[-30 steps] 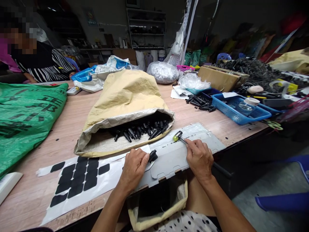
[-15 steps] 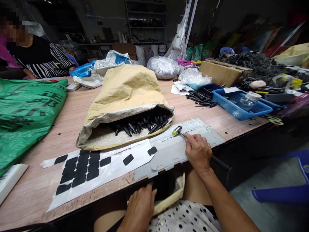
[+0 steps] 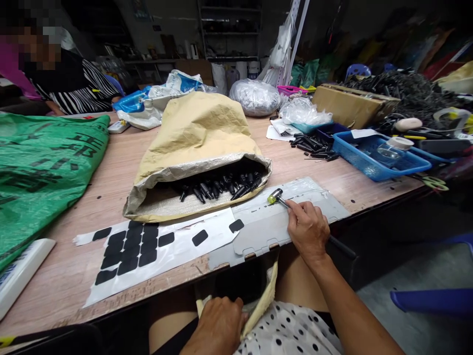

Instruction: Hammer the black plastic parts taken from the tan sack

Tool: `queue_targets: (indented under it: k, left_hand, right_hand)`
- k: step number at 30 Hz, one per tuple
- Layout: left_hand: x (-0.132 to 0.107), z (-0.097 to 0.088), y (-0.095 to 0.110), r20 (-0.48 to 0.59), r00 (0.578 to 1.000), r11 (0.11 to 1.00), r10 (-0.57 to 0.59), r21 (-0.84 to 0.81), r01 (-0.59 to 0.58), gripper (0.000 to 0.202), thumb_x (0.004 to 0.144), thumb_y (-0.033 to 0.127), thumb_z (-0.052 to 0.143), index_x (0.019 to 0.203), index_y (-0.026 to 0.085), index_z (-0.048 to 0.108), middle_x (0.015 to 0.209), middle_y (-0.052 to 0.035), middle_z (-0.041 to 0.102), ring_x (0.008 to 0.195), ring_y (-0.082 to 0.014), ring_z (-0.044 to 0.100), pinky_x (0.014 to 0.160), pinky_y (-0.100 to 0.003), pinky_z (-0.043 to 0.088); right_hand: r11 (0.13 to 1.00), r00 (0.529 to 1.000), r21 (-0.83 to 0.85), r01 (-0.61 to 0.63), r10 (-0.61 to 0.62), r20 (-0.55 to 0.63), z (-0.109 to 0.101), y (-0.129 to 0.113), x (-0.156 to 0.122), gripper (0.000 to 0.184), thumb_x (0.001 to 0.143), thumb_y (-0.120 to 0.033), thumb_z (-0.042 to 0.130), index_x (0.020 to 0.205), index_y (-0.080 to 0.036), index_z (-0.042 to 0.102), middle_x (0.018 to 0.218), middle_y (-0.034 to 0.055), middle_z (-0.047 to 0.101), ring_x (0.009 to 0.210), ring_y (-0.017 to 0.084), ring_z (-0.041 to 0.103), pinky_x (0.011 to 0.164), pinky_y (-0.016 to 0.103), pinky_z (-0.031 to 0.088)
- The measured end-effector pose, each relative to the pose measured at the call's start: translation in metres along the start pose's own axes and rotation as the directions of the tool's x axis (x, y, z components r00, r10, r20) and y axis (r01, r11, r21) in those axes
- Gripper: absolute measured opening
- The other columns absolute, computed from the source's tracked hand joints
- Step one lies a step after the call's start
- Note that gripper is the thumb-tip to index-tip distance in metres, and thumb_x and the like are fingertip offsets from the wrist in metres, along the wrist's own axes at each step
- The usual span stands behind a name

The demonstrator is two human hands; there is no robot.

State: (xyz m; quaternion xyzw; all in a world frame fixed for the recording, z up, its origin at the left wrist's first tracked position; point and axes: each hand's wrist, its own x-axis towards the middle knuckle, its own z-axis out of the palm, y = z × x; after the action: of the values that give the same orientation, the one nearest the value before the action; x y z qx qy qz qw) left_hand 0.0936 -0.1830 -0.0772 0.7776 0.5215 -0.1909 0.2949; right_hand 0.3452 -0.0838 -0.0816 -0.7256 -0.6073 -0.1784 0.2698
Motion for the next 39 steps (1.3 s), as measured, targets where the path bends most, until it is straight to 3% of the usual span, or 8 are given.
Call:
queue_targets:
  k: [7, 9, 14, 17, 22, 28, 35, 39]
  left_hand:
    - [-0.024, -0.066, -0.008, -0.186, 0.971, 0.950, 0.148, -0.245, -0.192, 0.026, 0.095, 0.046, 0.054, 0.096, 0.033, 0.076, 0.081, -0.0026, 0.077, 0.078, -0.0255, 0.072, 0.068, -0.032, 0.047]
    - [-0.014, -0.096, -0.025, -0.341, 0.939, 0.921, 0.034, -0.355, -0.162, 0.035, 0.098, 0.051, 0.046, 0.092, 0.030, 0.074, 0.072, 0.0006, 0.072, 0.065, -0.0200, 0.066, 0.060, -0.029, 0.043]
    - [0.045, -0.156, -0.094, -0.695, 0.538, 0.870, -0.477, -0.462, 0.174, 0.029, 0.093, 0.044, 0.053, 0.099, 0.022, 0.070, 0.086, -0.0047, 0.073, 0.080, -0.0236, 0.068, 0.070, -0.032, 0.047]
    - [0.077, -0.172, -0.121, -0.722, 0.436, 0.843, -0.537, -0.449, 0.295, 0.029, 0.090, 0.039, 0.057, 0.102, 0.018, 0.071, 0.103, -0.0121, 0.073, 0.100, -0.0293, 0.068, 0.084, -0.036, 0.050]
    - [0.090, -0.176, -0.129, -0.666, 0.440, 0.797, -0.603, -0.478, 0.369, 0.036, 0.086, 0.050, 0.061, 0.103, 0.020, 0.073, 0.111, -0.0171, 0.074, 0.105, -0.0394, 0.067, 0.079, -0.045, 0.051]
    - [0.044, -0.163, -0.125, -0.645, 0.509, 0.819, -0.570, -0.398, 0.413, 0.032, 0.086, 0.052, 0.060, 0.091, 0.024, 0.074, 0.097, -0.0119, 0.075, 0.093, -0.0363, 0.068, 0.071, -0.040, 0.048]
    - [0.030, -0.120, -0.079, -0.755, 0.653, 0.946, -0.058, -0.250, -0.205, 0.021, 0.090, 0.043, 0.062, 0.095, 0.024, 0.071, 0.095, -0.0049, 0.071, 0.094, -0.0250, 0.062, 0.084, -0.035, 0.048]
    - [0.044, -0.108, -0.057, -0.692, 0.720, 0.930, 0.048, -0.233, -0.286, 0.014, 0.091, 0.034, 0.064, 0.095, 0.023, 0.070, 0.095, -0.0050, 0.068, 0.097, -0.0254, 0.058, 0.085, -0.037, 0.046]
  right_hand:
    - [1.000, 1.000, 0.008, 0.016, -0.016, -0.017, 0.002, 0.001, 0.000, 0.030, 0.093, -0.020, 0.058, 0.118, -0.028, 0.072, 0.093, 0.0046, 0.065, 0.083, 0.020, 0.046, 0.071, 0.035, 0.025]
    - [1.000, 1.000, -0.002, 0.017, -0.017, -0.022, 0.002, 0.001, 0.000, 0.029, 0.094, -0.021, 0.058, 0.118, -0.028, 0.072, 0.093, 0.0038, 0.065, 0.082, 0.019, 0.046, 0.071, 0.034, 0.025]
    - [1.000, 0.999, -0.017, 0.020, -0.020, -0.030, 0.002, 0.001, -0.001, 0.029, 0.094, -0.022, 0.060, 0.120, -0.029, 0.072, 0.094, 0.0025, 0.065, 0.083, 0.019, 0.047, 0.071, 0.033, 0.026]
    - [0.999, 0.999, -0.020, 0.025, -0.026, -0.037, 0.002, 0.001, -0.001, 0.030, 0.094, -0.021, 0.059, 0.119, -0.029, 0.072, 0.093, 0.0028, 0.065, 0.083, 0.019, 0.048, 0.071, 0.033, 0.026]
    - [0.999, 0.999, -0.021, 0.032, -0.032, -0.028, 0.003, 0.001, 0.000, 0.030, 0.093, -0.020, 0.058, 0.119, -0.028, 0.072, 0.093, 0.0040, 0.065, 0.082, 0.019, 0.048, 0.071, 0.033, 0.026]
    - [0.999, 0.999, -0.020, 0.029, -0.030, -0.029, 0.002, 0.001, 0.000, 0.031, 0.093, -0.019, 0.057, 0.119, -0.028, 0.072, 0.093, 0.0038, 0.065, 0.083, 0.019, 0.048, 0.071, 0.033, 0.027]
    - [1.000, 1.000, -0.022, 0.010, -0.010, -0.025, 0.002, -0.001, 0.000, 0.031, 0.092, -0.018, 0.060, 0.118, -0.029, 0.072, 0.094, 0.0028, 0.066, 0.083, 0.019, 0.049, 0.071, 0.033, 0.027]
    - [1.000, 1.000, -0.023, 0.015, -0.015, -0.016, 0.002, 0.000, 0.000, 0.031, 0.093, -0.019, 0.060, 0.120, -0.029, 0.072, 0.093, 0.0029, 0.066, 0.083, 0.019, 0.048, 0.071, 0.033, 0.027]
